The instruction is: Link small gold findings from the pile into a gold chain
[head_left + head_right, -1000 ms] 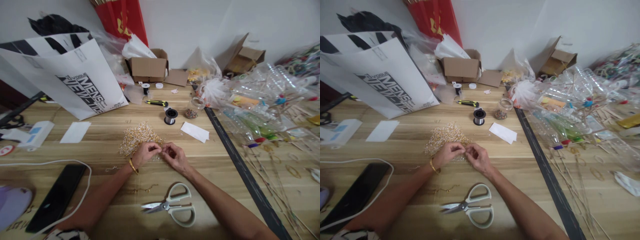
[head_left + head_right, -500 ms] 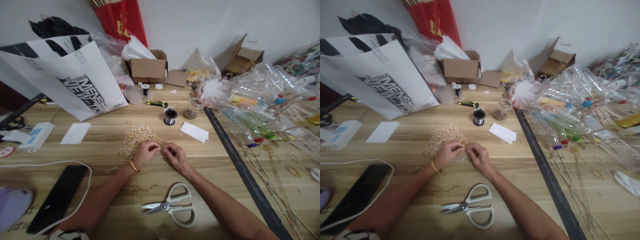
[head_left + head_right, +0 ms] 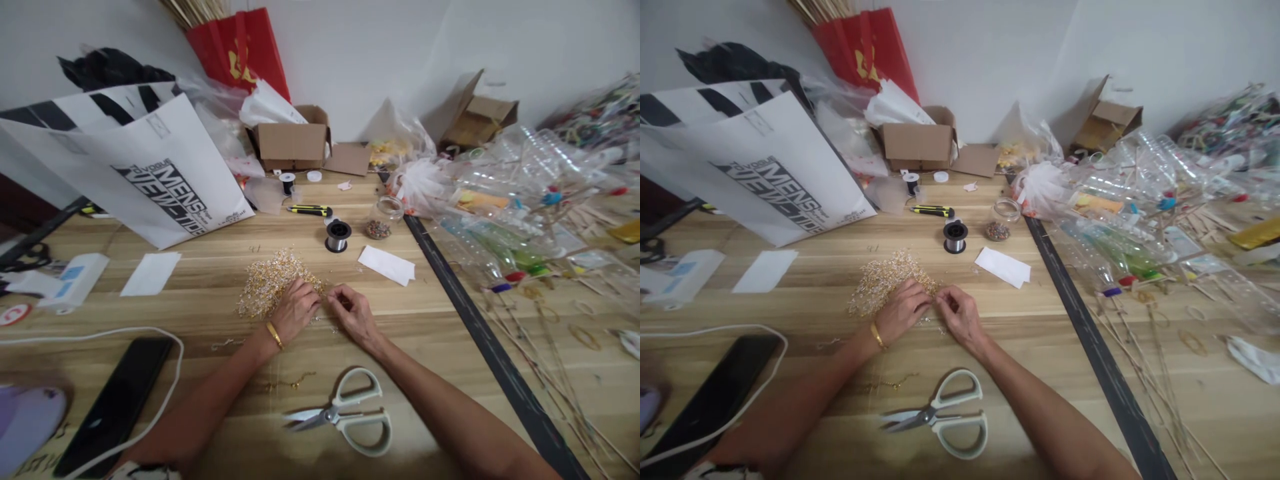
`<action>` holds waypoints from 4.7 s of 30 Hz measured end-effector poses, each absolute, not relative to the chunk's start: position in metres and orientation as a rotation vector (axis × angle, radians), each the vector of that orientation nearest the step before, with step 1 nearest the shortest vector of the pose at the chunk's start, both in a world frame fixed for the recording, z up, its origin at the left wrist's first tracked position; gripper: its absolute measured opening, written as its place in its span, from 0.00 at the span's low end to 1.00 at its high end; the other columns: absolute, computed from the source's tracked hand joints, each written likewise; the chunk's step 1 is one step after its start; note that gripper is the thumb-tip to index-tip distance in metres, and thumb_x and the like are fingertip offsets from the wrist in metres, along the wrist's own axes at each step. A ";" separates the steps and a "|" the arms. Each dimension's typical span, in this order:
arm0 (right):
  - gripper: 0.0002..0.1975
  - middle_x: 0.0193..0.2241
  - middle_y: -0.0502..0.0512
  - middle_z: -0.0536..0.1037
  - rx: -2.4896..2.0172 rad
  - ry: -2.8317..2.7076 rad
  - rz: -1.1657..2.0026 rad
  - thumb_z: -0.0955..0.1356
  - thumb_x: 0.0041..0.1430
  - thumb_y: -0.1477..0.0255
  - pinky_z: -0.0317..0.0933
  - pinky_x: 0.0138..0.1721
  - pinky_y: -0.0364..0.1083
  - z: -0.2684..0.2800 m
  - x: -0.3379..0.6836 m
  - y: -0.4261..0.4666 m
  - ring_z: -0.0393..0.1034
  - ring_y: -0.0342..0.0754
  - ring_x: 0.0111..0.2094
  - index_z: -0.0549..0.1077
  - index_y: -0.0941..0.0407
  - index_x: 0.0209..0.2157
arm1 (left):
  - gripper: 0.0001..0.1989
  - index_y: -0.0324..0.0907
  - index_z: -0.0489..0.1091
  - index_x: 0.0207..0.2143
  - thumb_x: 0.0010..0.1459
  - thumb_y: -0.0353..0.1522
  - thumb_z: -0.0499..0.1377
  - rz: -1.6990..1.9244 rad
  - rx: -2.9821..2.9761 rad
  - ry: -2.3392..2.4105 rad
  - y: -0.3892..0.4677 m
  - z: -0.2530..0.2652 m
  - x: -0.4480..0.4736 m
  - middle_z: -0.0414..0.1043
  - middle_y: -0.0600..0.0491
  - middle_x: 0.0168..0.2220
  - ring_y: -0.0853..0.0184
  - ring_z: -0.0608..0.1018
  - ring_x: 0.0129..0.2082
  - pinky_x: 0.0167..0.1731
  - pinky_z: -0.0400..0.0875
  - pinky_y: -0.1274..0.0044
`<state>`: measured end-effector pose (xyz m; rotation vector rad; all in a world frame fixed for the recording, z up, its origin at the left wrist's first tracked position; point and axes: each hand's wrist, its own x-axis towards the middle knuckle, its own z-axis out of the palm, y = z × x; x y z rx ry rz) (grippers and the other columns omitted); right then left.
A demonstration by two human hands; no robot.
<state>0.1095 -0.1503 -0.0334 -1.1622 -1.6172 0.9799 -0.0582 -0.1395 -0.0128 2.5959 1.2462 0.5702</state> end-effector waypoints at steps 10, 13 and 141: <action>0.08 0.22 0.49 0.68 -1.160 -1.629 0.968 0.64 0.56 0.69 0.56 0.24 0.40 -0.034 0.109 -0.150 0.61 0.41 0.22 0.69 0.59 0.28 | 0.10 0.38 0.70 0.29 0.60 0.30 0.51 0.485 2.677 1.286 -0.136 -0.016 -0.057 0.67 0.49 0.30 0.62 0.64 0.36 0.39 0.62 0.70; 0.08 0.22 0.49 0.68 -1.165 -1.634 0.969 0.63 0.56 0.69 0.55 0.24 0.40 -0.034 0.109 -0.150 0.61 0.41 0.23 0.69 0.59 0.28 | 0.10 0.37 0.69 0.28 0.60 0.29 0.51 0.467 2.681 1.290 -0.137 -0.016 -0.057 0.67 0.49 0.30 0.62 0.64 0.37 0.39 0.62 0.70; 0.08 0.23 0.50 0.68 -0.998 -1.756 0.935 0.63 0.58 0.70 0.55 0.25 0.40 -0.026 0.109 -0.155 0.60 0.42 0.24 0.69 0.58 0.28 | 0.07 0.35 0.72 0.24 0.44 0.31 0.63 0.829 1.235 1.097 -0.139 -0.005 -0.061 0.70 0.55 0.20 0.73 0.70 0.22 0.27 0.66 0.80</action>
